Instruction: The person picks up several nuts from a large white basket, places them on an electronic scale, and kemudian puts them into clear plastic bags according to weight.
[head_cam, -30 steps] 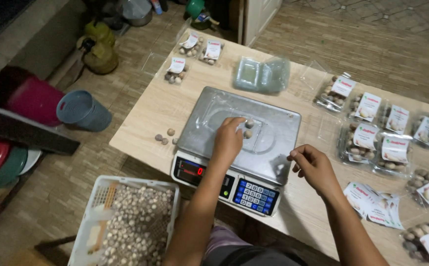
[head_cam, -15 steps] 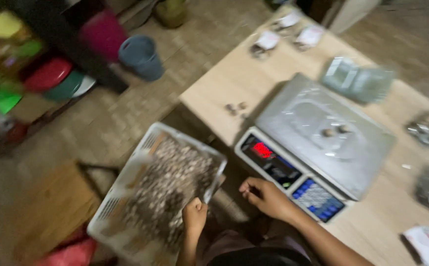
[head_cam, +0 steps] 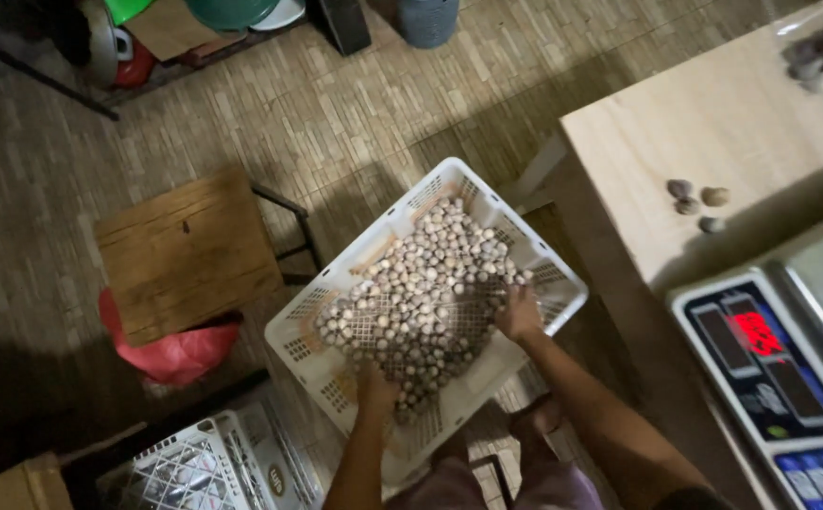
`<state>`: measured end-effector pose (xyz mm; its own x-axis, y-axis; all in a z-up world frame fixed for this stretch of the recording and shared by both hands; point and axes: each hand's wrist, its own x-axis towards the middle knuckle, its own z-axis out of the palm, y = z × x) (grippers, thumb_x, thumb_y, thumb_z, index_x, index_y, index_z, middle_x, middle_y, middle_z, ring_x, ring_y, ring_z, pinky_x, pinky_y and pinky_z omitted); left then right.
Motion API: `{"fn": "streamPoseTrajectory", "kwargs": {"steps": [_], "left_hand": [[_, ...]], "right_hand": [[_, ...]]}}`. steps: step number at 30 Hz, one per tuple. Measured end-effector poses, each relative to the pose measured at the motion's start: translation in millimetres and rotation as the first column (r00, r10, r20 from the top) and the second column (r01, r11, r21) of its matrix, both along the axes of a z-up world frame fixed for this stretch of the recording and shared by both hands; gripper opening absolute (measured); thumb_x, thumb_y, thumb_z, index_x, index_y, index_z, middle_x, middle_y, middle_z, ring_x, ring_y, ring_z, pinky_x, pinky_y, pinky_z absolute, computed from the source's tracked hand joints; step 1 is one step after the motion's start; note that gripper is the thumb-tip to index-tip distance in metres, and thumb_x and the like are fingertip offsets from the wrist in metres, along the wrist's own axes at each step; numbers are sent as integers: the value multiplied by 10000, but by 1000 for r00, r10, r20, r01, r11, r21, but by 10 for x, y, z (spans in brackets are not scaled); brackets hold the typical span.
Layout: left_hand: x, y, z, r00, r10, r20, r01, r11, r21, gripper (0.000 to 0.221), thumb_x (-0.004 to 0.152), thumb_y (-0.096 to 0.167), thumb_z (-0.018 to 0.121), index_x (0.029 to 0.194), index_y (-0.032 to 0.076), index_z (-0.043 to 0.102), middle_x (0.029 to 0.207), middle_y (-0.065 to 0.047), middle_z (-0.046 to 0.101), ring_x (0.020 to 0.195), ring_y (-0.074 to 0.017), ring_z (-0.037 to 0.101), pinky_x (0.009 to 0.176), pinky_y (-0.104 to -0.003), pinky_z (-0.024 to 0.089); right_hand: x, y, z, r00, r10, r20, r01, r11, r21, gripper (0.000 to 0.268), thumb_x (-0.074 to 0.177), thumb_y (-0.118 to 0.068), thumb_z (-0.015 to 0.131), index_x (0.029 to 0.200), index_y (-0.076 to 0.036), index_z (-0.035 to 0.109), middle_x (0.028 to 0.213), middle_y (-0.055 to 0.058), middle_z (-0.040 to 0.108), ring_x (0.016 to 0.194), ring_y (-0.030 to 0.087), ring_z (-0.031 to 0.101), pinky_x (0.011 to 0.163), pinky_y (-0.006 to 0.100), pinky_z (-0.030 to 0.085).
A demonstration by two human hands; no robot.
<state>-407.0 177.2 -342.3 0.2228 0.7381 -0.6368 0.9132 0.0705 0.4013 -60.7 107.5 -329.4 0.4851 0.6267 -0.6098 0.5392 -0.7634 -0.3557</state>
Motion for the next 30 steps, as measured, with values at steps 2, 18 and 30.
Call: {"fn": "streamPoseTrajectory", "kwargs": {"steps": [2, 18, 30], "left_hand": [[63, 57, 277, 993, -87, -81, 87, 996, -4, 387, 783, 272, 800, 1092, 68, 688, 1045, -104, 727, 1005, -299, 736, 847, -447, 630], [1065, 152, 576, 558, 830, -22, -777, 512, -367, 776, 1002, 639, 464, 1567, 137, 289, 1571, -217, 334, 1467, -365, 343, 1237, -588, 145], [769, -66, 84, 479, 872, 103, -744, 466, -479, 699, 952, 614, 559, 1446, 132, 446, 1439, -276, 537, 1322, -452, 551, 1125, -578, 424]], "right_hand": [[24, 105, -134, 994, 29, 108, 2, 963, -271, 750, 968, -455, 534, 1604, -245, 197, 1567, 224, 266, 1356, 446, 503, 1072, 511, 478], [-1826, 514, -416, 982, -173, -81, 141, 941, -309, 556, 992, -610, 523, 1388, -232, 426, 1577, 162, 183, 1400, 426, 400, 1045, 615, 464], [-2021, 361, -733, 962, -227, -150, 188, 953, -237, 403, 1024, -526, 498, 1367, -332, 581, 1448, 71, 422, 1350, 353, 510, 1042, 532, 479]]}}
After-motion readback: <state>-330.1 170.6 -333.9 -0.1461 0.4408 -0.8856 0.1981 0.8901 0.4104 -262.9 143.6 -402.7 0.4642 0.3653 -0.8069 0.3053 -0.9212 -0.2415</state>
